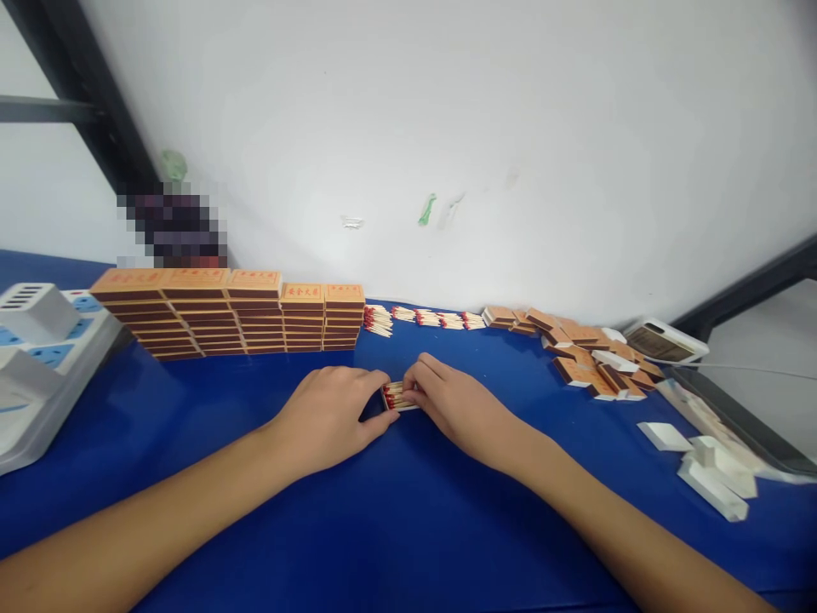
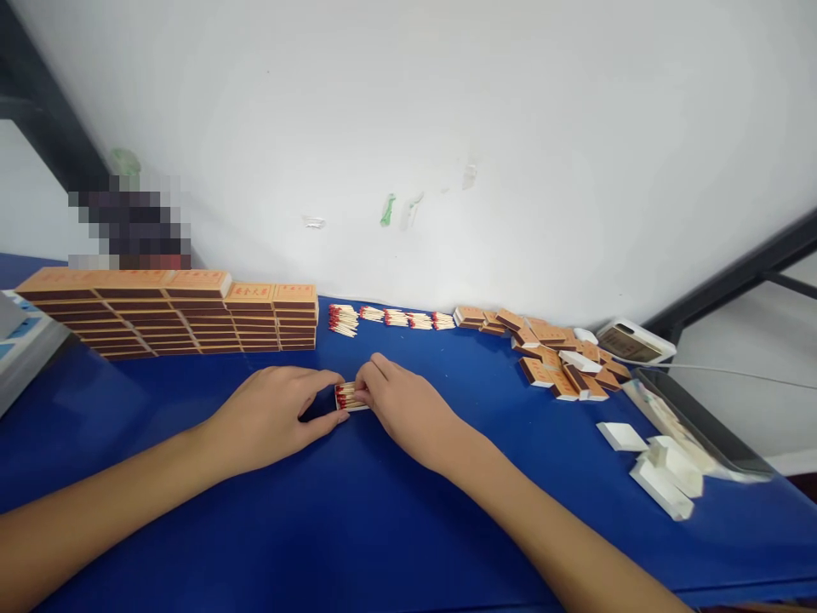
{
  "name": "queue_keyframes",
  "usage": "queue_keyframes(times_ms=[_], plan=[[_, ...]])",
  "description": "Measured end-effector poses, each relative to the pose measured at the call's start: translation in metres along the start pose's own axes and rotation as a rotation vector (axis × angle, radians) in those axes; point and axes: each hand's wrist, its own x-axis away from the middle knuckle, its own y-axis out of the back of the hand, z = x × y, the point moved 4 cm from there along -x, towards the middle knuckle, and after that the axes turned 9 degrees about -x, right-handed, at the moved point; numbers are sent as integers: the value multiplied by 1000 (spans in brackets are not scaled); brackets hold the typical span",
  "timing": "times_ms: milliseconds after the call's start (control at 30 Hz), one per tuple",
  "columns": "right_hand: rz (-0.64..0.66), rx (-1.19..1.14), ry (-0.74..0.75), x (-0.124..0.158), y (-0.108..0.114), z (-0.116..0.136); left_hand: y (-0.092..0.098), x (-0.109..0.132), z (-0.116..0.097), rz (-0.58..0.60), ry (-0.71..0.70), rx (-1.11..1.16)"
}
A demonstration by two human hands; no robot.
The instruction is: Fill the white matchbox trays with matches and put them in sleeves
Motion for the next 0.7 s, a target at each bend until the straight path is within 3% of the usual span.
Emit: queue_keyframes(times_ms=[167, 367, 533, 700], plan=[[-15, -27, 3, 0, 7, 3, 0, 1, 1, -8, -1, -8], [70, 1, -7, 4, 6, 7, 0, 2, 0, -6, -9, -6], [36, -146, -26, -4, 12, 6, 0, 1, 0, 0, -7, -18], [84, -188, -15, -14, 8, 4, -1, 1, 1, -2, -23, -16]])
